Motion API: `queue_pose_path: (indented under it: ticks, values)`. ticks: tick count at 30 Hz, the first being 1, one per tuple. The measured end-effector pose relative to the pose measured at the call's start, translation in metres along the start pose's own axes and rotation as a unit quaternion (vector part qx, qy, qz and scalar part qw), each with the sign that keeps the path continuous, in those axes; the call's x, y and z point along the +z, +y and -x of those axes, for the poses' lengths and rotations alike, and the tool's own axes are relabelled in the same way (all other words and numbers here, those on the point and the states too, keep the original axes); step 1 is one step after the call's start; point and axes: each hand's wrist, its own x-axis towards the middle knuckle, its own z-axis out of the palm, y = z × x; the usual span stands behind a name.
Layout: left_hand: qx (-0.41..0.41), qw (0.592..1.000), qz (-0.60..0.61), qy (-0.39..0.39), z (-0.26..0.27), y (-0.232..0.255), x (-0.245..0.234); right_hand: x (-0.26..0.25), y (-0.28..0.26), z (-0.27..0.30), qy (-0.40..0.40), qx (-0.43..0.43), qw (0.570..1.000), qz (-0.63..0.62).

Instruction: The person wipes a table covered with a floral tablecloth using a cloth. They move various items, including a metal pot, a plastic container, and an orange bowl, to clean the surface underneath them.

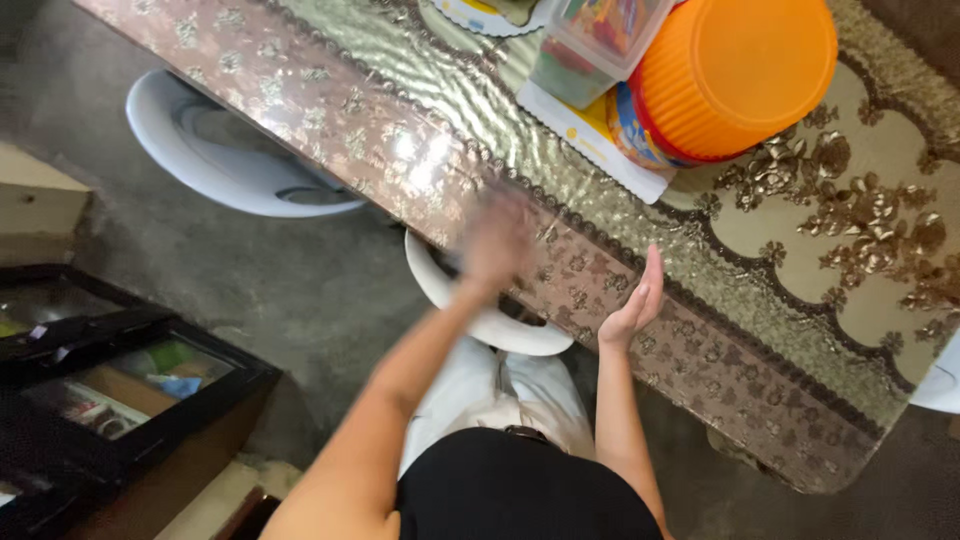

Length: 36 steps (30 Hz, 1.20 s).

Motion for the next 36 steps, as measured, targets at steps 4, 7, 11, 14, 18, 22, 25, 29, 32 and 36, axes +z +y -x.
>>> queue_pose_path:
  ticks: [4,7,11,14,18,22,25,29,32,36]
  values:
    - [0.138,0.941,0.168,-0.260,0.049,0.140,-0.030,0.001,0.002,-0.002,-0.039,-0.030,0.998,-0.035]
    - [0.215,0.950,0.207,-0.093,0.058,0.150,-0.022,0.006,0.004,-0.011,-0.076,-0.041,0.994,-0.061]
    - [0.086,0.949,0.303,-0.024,0.046,0.106,-0.042,0.037,0.003,-0.033,-0.096,-0.044,0.992,-0.069]
    - [-0.062,0.934,0.323,-0.138,0.028,0.035,-0.058,0.052,0.005,-0.038,-0.113,-0.036,0.989,-0.085]
    - [-0.120,0.962,0.243,0.017,0.008,-0.087,-0.047,0.083,-0.001,-0.043,-0.133,-0.032,0.985,-0.101]
    - [-0.160,0.979,0.116,0.041,-0.003,-0.234,-0.010,0.119,0.001,-0.042,-0.124,-0.005,0.989,-0.085]
    - [-0.178,0.982,0.047,0.031,-0.021,-0.331,0.011,0.154,0.006,-0.038,-0.093,0.009,0.991,-0.096]
    - [-0.295,0.954,0.042,-0.040,-0.058,-0.395,0.013,0.199,-0.002,-0.031,-0.057,0.020,0.993,-0.099]
    - [-0.233,0.956,-0.103,-0.144,-0.071,-0.356,0.010,0.226,-0.012,-0.027,-0.032,0.028,0.996,-0.079]
    - [0.039,0.959,0.048,-0.278,-0.066,-0.192,-0.002,0.231,-0.022,-0.018,0.000,0.038,0.998,-0.057]
